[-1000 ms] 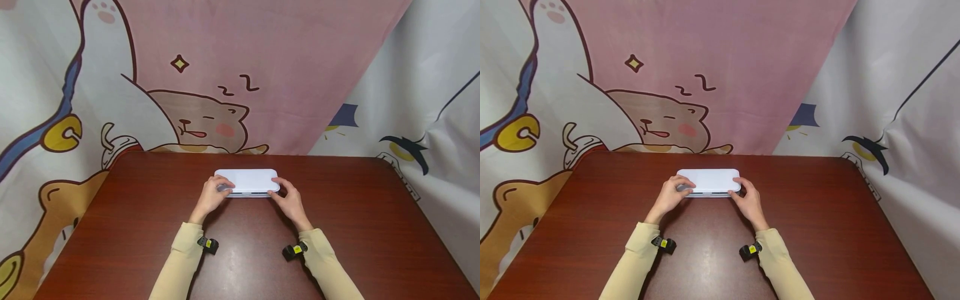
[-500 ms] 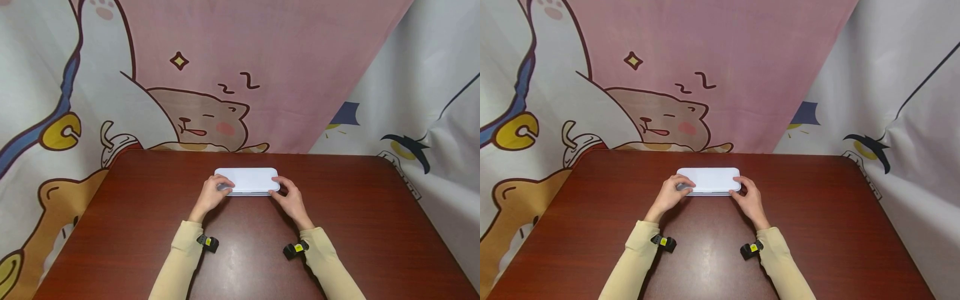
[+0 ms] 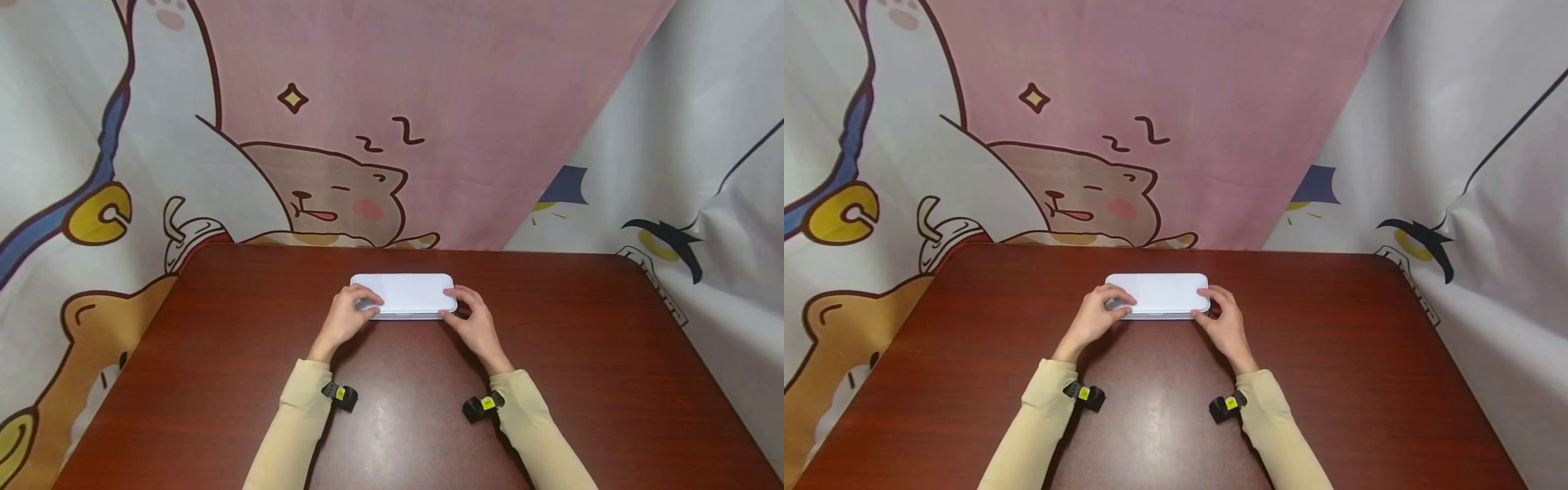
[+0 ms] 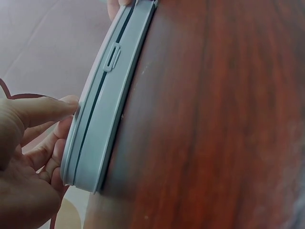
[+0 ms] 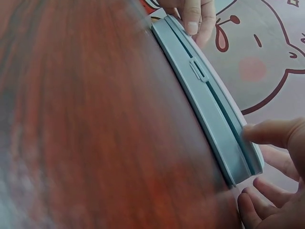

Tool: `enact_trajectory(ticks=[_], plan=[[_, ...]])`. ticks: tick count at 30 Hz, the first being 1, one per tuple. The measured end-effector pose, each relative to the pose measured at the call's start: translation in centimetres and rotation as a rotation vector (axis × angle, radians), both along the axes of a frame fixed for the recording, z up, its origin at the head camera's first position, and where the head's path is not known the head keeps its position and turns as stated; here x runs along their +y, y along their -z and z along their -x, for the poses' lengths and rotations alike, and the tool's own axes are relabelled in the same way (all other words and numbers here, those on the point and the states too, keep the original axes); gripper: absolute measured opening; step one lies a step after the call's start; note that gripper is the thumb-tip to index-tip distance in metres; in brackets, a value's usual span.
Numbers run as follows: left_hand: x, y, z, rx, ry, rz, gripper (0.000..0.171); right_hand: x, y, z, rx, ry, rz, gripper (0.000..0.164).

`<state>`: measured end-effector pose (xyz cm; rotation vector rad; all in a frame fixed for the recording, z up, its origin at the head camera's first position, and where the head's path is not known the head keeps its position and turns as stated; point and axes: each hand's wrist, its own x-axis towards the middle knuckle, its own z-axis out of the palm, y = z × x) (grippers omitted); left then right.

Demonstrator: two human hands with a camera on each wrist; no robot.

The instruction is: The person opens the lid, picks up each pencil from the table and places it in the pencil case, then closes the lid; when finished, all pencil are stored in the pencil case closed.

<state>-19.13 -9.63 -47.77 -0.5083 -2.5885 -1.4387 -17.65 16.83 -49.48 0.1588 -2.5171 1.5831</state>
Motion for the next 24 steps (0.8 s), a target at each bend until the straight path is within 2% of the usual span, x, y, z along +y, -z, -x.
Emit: enact_trajectory(ticks=[9, 12, 19, 24], plan=[[-0.42, 0.07, 0.19, -0.014, 0.106, 0.003, 0.020, -0.29, 0.14, 0.23, 0.015, -0.048, 0.088, 0.039], [-0.45, 0.13, 0.30, -0.036, 0.123, -0.006, 0.020, -0.28, 0.20, 0.25, 0.022, -0.057, 0.075, 0.039], [-0.29, 0.24, 0.53, -0.069, 0.108, -0.007, 0.018, -0.44, 0.02, 0.32, -0.012, -0.059, 0.047, 0.039], [-0.10, 0.35, 0.61, -0.049, 0.100, -0.001, 0.016, -0.68, 0.00, 0.50, -0.022, -0.050, 0.028, 0.041]])
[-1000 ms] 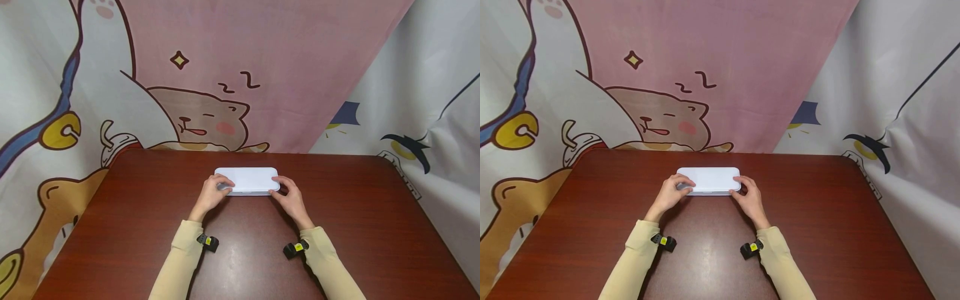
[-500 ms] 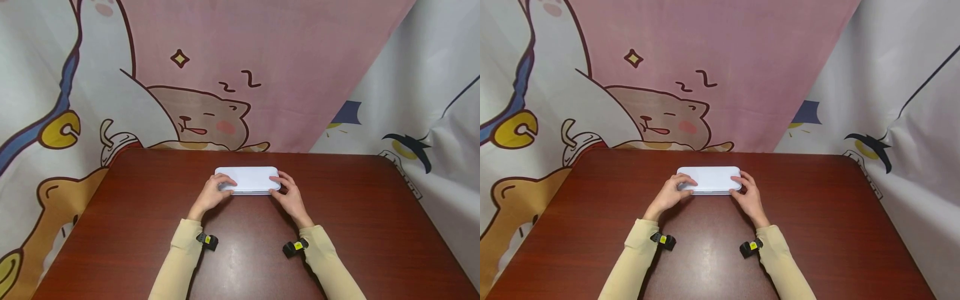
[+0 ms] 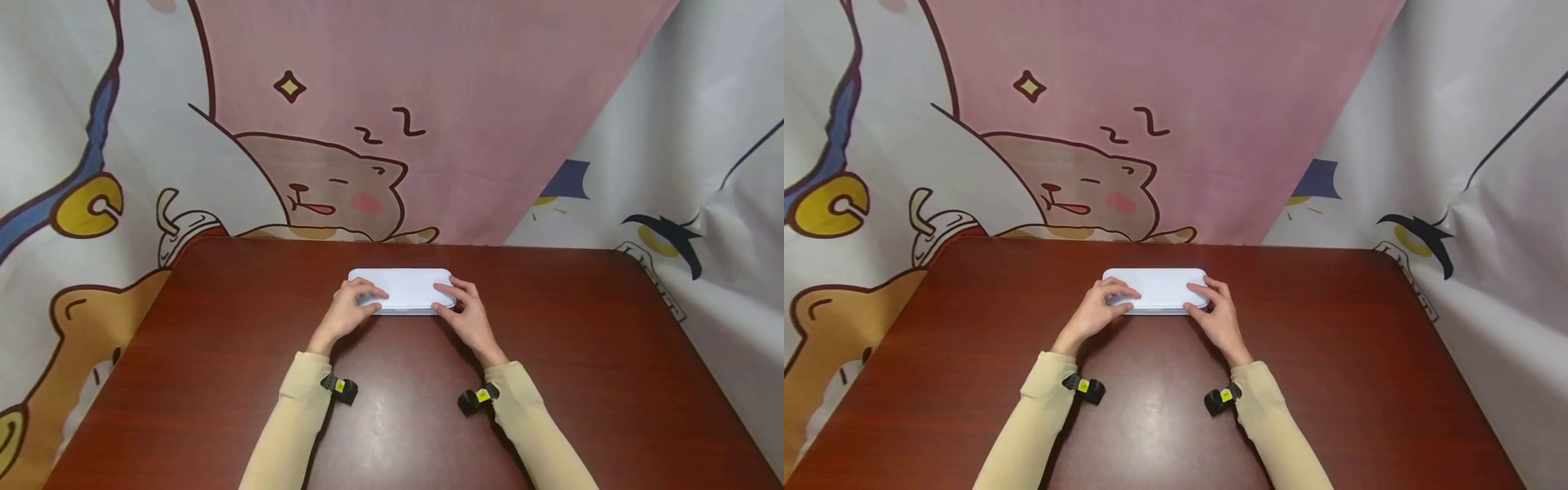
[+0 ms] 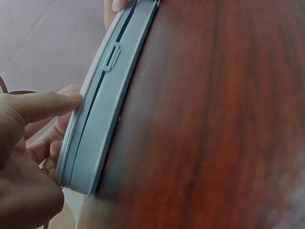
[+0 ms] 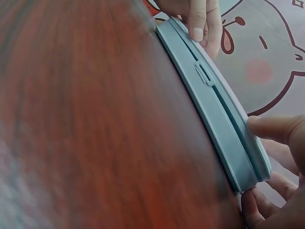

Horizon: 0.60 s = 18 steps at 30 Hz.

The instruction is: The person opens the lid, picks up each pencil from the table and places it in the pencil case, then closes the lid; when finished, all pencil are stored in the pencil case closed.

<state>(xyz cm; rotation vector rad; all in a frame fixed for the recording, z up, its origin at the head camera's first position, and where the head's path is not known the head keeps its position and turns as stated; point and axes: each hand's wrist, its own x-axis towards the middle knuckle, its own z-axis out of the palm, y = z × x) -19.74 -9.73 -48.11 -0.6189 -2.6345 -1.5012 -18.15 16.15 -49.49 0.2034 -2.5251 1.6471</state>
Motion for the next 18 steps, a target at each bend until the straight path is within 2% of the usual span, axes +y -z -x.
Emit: enact_trajectory(ticks=[11, 18], plan=[[-0.30, 0.34, 0.12, 0.004, -0.004, 0.011, 0.019, -0.39, 0.01, 0.53, -0.044, -0.011, -0.005, 0.041], [-0.54, 0.33, -0.07, -0.018, 0.005, 0.013, 0.020, -0.36, 0.20, 0.51, -0.028, -0.020, -0.021, 0.042]])
